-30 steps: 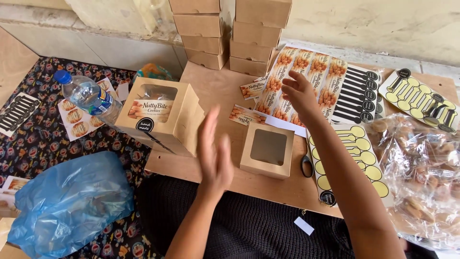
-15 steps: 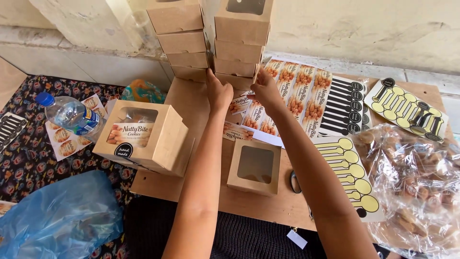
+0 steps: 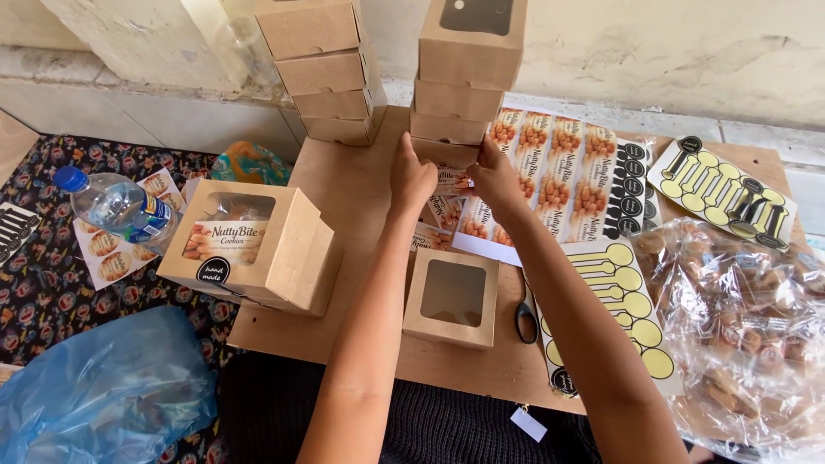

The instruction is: Packaging cookies into small boxes, cutting labels from a sheet, and applying stickers to the finished packages.

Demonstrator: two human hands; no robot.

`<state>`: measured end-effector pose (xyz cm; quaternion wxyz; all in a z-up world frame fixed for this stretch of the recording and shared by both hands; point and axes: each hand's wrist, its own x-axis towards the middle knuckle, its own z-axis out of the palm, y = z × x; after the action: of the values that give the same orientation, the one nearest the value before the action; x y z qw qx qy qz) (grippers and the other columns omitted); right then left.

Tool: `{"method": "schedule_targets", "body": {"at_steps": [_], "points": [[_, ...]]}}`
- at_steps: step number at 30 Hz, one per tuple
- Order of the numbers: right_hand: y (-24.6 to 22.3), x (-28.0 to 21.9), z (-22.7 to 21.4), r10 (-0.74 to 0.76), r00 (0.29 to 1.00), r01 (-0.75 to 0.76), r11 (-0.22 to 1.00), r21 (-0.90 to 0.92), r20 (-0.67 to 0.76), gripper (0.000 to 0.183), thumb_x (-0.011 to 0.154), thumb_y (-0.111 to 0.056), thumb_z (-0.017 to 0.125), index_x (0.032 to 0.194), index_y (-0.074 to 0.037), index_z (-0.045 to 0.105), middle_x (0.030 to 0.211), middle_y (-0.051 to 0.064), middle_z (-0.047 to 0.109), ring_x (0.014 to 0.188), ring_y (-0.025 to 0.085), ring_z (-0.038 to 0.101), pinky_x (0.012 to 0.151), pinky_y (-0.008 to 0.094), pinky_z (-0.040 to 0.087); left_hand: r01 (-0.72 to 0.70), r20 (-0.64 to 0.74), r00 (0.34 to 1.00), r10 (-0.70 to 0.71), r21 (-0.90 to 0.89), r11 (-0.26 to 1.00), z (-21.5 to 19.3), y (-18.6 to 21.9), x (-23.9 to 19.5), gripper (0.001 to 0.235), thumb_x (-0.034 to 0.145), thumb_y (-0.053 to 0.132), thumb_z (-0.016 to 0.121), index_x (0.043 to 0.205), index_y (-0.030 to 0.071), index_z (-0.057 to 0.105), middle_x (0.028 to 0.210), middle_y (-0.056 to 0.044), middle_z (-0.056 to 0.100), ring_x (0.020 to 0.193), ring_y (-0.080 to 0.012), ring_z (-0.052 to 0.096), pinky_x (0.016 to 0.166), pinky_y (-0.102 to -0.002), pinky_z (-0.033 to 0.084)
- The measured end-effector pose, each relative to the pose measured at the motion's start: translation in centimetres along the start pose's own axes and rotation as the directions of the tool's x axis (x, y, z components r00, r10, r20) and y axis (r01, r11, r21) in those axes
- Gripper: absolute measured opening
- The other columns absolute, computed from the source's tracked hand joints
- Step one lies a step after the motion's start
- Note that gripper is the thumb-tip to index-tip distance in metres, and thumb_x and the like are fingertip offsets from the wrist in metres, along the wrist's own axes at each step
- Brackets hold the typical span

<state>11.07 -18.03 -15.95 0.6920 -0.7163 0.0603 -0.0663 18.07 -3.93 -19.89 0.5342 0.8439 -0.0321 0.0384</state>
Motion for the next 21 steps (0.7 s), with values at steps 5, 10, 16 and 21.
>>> {"method": "schedule_targets", "body": {"at_steps": [5,10,16,21], "points": [[2.9,0.2,-4.1,0.008,0.998,-0.008,1.0,0.004,-0.055,0.08,0.083,0.004,0.05,0.159,0.003,0.023,0.147,0.022,0.054,0.112,0.037,0.066,0.06,0.044,0.068,-0.017,0.099,0.995,0.017,0.0,1.0,0.8,2.5,-2.0,0.074,0.08,-0.004,0.044,0.153,-0.002,0.033,0.152,-0.031,0.041,0.145,-0.0454,0.037,0.121,-0.056,0.028],[2.0,-1.6,-5.6,0.01,0.997,-0.013,1.0,-0.029,-0.082,0.077,0.084,0.004,0.049,0.158,0.003,0.027,0.146,0.02,0.057,0.107,0.034,0.067,0.056,0.041,0.068,-0.018,0.196,0.981,0.001,0.081,0.997,0.1,3.4,-3.2,0.067,0.084,0.005,0.044,0.151,0.002,0.037,0.149,-0.029,0.047,0.139,-0.0472,0.046,0.118,-0.059,0.033],[-0.7,-3.5,-5.1,-0.004,0.998,0.0,0.998,-0.057,-0.067,0.075,0.086,0.007,0.047,0.158,0.001,0.027,0.149,0.018,0.055,0.112,0.032,0.067,0.056,0.038,0.067,-0.014,0.186,0.983,0.016,-0.011,1.0,-0.2,1.6,-2.0,0.066,0.085,0.006,0.044,0.151,0.002,0.041,0.145,-0.03,0.052,0.137,-0.0457,0.05,0.116,-0.057,0.037],[-4.4,-6.2,-4.1,-0.503,0.736,0.351,0.856,-0.38,-0.453,0.054,0.086,0.017,0.043,0.131,-0.014,0.037,0.107,0.002,0.032,0.097,0.016,0.035,0.074,0.025,0.036,-0.01,-0.352,0.932,-0.082,-0.254,0.967,-2.6,1.3,-1.3,0.025,0.09,0.012,0.053,0.109,0.016,0.067,0.101,-0.005,0.076,0.104,-0.0255,0.072,0.093,-0.041,0.055]]}}
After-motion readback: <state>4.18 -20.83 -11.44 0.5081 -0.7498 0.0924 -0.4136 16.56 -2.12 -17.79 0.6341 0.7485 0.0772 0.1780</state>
